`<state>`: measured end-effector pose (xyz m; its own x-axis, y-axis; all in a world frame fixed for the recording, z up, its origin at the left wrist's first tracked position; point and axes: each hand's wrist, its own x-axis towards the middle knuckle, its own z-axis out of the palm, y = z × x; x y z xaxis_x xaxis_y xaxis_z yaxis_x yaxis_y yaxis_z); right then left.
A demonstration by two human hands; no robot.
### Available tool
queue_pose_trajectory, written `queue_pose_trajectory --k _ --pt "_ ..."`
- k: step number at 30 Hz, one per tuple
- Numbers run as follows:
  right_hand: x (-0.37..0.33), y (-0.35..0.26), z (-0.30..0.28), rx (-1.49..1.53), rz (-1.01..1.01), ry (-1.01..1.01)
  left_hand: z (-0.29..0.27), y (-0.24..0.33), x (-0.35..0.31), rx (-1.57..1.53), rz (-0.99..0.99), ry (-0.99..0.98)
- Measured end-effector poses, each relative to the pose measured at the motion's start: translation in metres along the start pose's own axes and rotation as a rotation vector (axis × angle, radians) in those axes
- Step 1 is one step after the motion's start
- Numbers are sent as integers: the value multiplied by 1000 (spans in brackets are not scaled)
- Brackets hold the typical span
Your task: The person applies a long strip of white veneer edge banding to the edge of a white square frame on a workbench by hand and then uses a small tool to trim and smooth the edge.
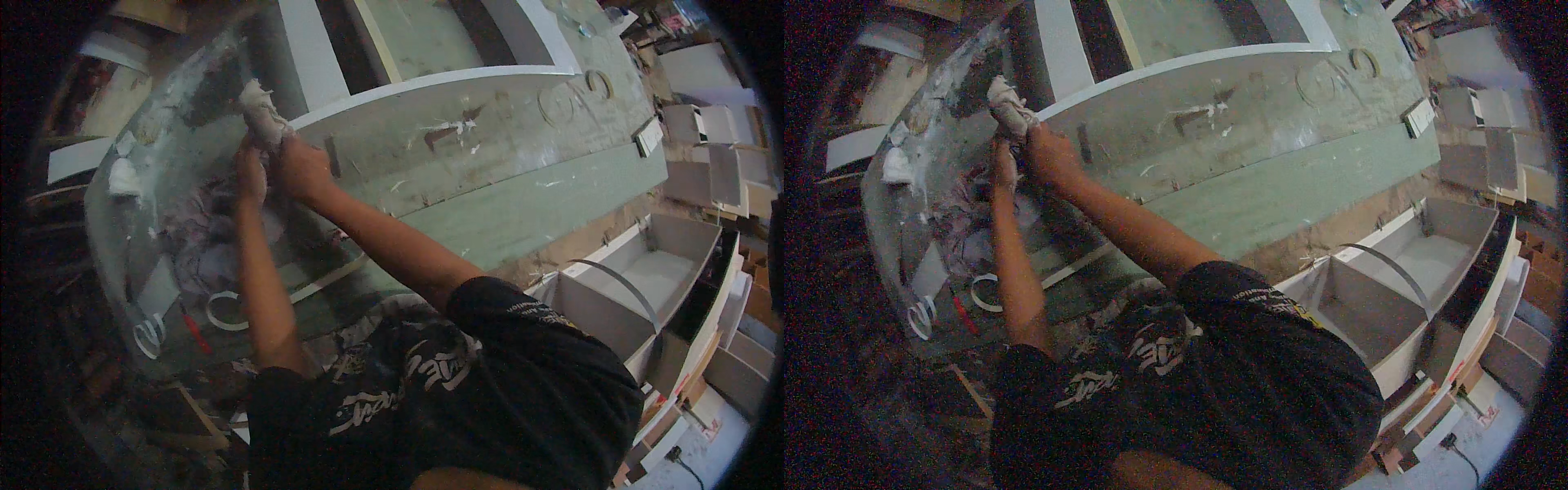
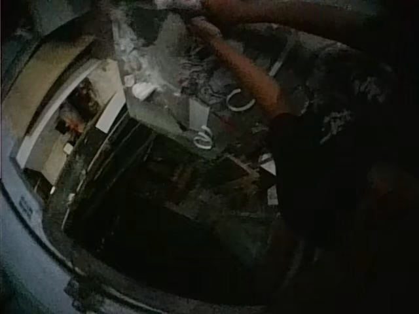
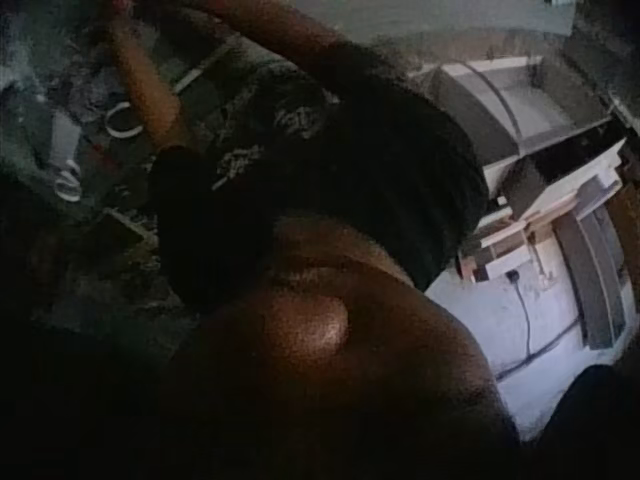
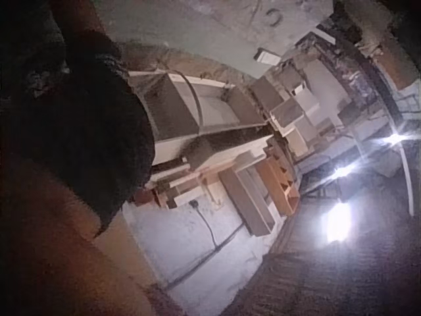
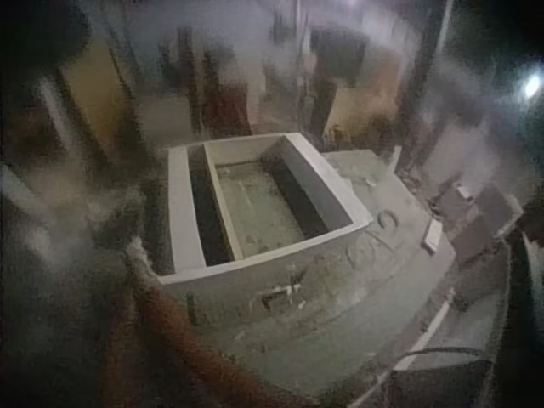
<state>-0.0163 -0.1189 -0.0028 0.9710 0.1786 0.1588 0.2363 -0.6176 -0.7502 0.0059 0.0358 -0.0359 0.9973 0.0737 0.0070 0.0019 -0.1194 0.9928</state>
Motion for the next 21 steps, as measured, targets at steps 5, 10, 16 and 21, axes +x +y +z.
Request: queue_pose_trajectory --k 5,10,16,21 --pt "9 17 -28 63 18 -163 20 32 -32 84 -117 64" --pt "-10 6 -61 128 116 -132 19 35 -15 80 0 54" --pt "5 1 -63 32 88 -149 34 43 -4 202 66 -62" --pt "-1 -2 -63 -6 53 -96 46 72 -7 408 85 -118"
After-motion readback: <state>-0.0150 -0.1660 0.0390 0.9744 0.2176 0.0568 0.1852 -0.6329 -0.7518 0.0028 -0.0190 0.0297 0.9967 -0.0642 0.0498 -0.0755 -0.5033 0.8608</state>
